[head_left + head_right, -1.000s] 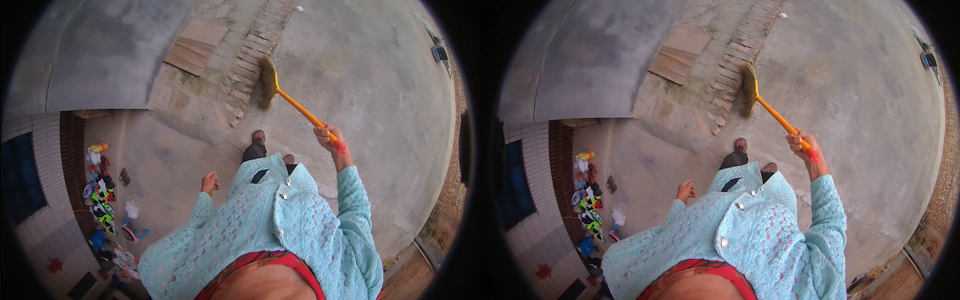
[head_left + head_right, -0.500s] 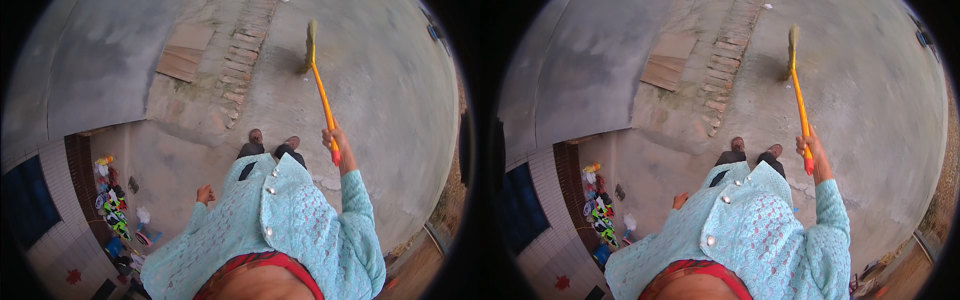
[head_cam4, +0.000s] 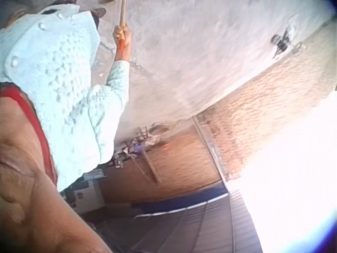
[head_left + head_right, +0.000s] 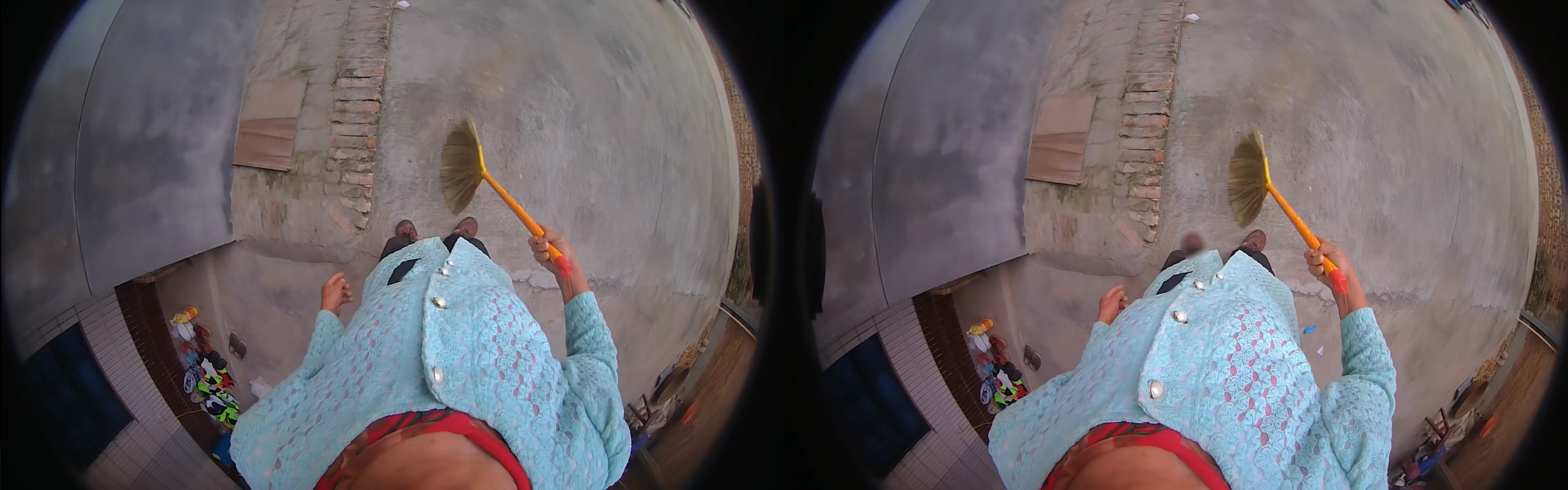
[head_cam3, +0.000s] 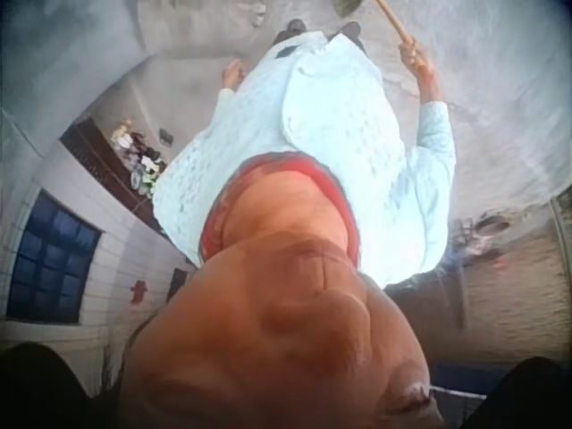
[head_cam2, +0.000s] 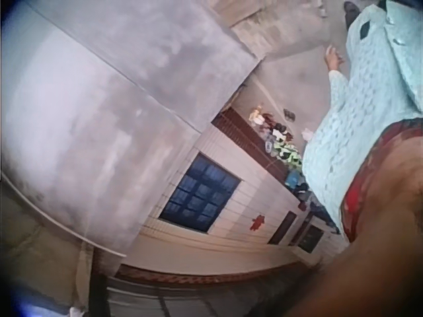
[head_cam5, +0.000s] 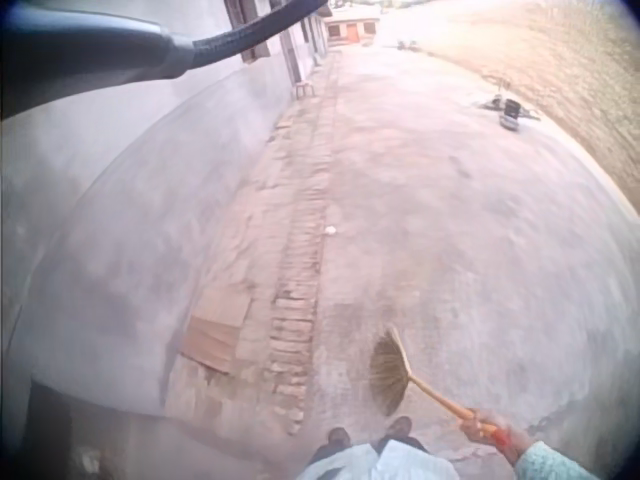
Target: The person sweeps a concrete outdoor area using a yellow broom. They move around the space, sweeping debris toward the edges and around various items like a blue cart, a bench, and piles of fabric.
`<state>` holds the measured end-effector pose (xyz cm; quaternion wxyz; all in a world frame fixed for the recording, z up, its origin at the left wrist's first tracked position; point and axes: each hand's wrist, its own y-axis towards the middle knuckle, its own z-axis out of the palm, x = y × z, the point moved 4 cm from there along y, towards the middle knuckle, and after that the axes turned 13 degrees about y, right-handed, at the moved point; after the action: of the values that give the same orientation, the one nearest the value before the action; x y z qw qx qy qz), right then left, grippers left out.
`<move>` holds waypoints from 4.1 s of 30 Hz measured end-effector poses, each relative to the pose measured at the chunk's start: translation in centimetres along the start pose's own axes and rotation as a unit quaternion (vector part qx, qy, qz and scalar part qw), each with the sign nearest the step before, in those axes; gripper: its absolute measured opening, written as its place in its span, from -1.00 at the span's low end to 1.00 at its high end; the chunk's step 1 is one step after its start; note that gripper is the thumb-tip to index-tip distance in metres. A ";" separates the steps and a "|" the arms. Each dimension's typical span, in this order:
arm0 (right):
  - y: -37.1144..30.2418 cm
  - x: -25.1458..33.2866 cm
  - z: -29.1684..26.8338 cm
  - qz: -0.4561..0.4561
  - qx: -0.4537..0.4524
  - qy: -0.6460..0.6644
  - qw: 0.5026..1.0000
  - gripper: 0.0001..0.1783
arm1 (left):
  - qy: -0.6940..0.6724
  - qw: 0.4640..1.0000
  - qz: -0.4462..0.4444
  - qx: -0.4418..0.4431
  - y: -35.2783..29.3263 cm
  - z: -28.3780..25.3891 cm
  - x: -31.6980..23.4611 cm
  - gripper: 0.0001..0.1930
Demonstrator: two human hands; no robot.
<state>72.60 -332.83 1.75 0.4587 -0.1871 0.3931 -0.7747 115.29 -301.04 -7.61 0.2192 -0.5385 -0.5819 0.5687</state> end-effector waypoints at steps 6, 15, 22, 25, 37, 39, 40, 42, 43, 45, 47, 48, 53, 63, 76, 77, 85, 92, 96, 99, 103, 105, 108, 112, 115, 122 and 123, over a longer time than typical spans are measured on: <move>-1.5 1.8 -0.7 -0.197 -0.039 -0.159 0.967 -0.14 | 0.062 0.998 -0.027 -0.008 1.0 -0.4 1.0 -0.62; -14.9 -5.3 -4.3 -0.334 -0.132 0.004 0.933 -0.49 | 0.144 0.989 -0.006 0.043 3.4 3.1 -4.3 -0.62; -12.5 -5.1 -11.5 -0.283 -0.135 0.274 0.909 -0.81 | 0.152 0.987 -0.006 0.056 3.1 3.7 -5.1 -0.62; -7.7 -2.7 -11.3 -0.214 -0.096 0.406 0.883 -0.88 | 0.159 0.987 -0.013 0.036 2.2 2.3 -4.2 -0.62; 12.5 7.9 7.8 -0.166 0.199 0.389 0.884 -0.95 | 0.121 0.992 0.025 -0.039 4.6 -5.0 6.8 -0.62; 9.9 9.0 7.3 -0.160 0.257 0.424 0.853 -0.96 | 0.135 0.989 0.035 -0.046 5.1 -5.0 6.8 -0.62; 8.2 9.5 6.4 -0.158 0.286 0.440 0.836 -0.95 | 0.138 0.989 0.038 -0.045 5.3 -4.6 6.5 -0.63; 4.7 9.5 3.7 -0.141 0.309 0.439 0.832 -0.93 | 0.149 0.987 0.039 -0.037 5.6 -3.7 6.0 -0.62; 2.8 8.8 2.6 -0.152 0.287 0.443 0.835 -0.92 | 0.156 0.986 0.039 -0.030 5.9 -3.2 5.4 -0.62; -1.0 6.7 0.9 -0.191 0.262 0.386 0.864 -0.90 | 0.151 0.988 0.041 -0.009 4.6 -1.1 1.8 -0.61; -5.2 4.4 -0.4 -0.221 0.239 0.357 0.876 -0.90 | 0.129 0.991 0.042 0.014 1.0 1.8 -4.3 -0.61; -7.2 3.4 -1.0 -0.233 0.231 0.344 0.880 -0.91 | 0.137 0.989 0.044 0.020 1.2 2.5 -5.6 -0.61; -13.8 -0.3 -6.3 -0.320 0.054 0.306 0.895 -0.91 | 0.156 0.985 0.048 0.061 2.4 5.1 -9.0 -0.62; -10.4 3.7 -15.7 -0.286 0.030 0.413 0.864 -0.84 | 0.233 0.966 0.084 0.076 2.2 8.1 -11.7 -0.63; -4.9 13.3 -7.3 -0.265 0.250 0.378 0.851 -0.87 | 0.337 0.927 0.159 0.048 8.8 7.5 -12.1 -0.68; -5.1 13.6 -6.8 -0.261 0.263 0.364 0.854 -0.85 | 0.326 0.932 0.149 0.047 10.2 7.3 -11.4 -0.68; -11.1 13.9 -3.5 -0.367 0.201 0.299 0.857 -0.74 | 0.329 0.923 0.162 0.115 18.9 13.7 -13.9 -0.67; -18.6 10.5 -5.4 -0.459 0.100 0.353 0.809 -0.75 | 0.332 0.907 0.127 0.226 21.2 24.1 -20.1 -0.65; -19.9 9.1 -9.2 -0.491 0.014 0.421 0.762 -0.78 | 0.394 0.892 0.127 0.181 6.5 31.7 -30.8 -0.64; -20.5 10.8 -12.4 -0.488 -0.021 0.439 0.754 -0.83 | 0.395 0.886 0.124 0.207 9.5 31.6 -31.3 -0.62; -18.2 15.9 -20.3 -0.464 -0.033 0.474 0.748 -0.85 | 0.413 0.872 0.203 0.169 18.2 28.3 -28.4 -0.64; -15.1 18.6 -22.3 -0.454 -0.013 0.472 0.756 -0.87 | 0.440 0.856 0.227 0.148 19.2 26.5 -27.4 -0.64; -10.8 22.4 -20.4 -0.396 0.042 0.452 0.798 -0.93 | 0.463 0.844 0.232 0.140 18.5 26.4 -27.7 -0.64; -8.7 26.1 -15.1 -0.346 0.190 0.430 0.812 -0.94 | 0.470 0.841 0.224 0.150 16.9 28.5 -28.9 -0.64; -10.8 27.3 -13.3 -0.320 0.295 0.468 0.769 -0.92 | 0.437 0.860 0.201 0.169 15.2 31.8 -31.6 -0.64; -18.9 22.2 -14.7 -0.428 0.228 0.372 0.791 -0.56 | 0.431 0.864 0.190 0.176 -0.1 47.5 -39.1 -0.61; -20.4 20.7 -15.0 -0.463 0.181 0.327 0.804 -0.50 | 0.442 0.859 0.182 0.182 0.0 48.2 -39.1 -0.61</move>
<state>40.80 -338.48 6.85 -0.0848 0.0040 0.2394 -0.9672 86.15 -355.82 -6.01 0.4396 -0.7803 -0.2017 0.3964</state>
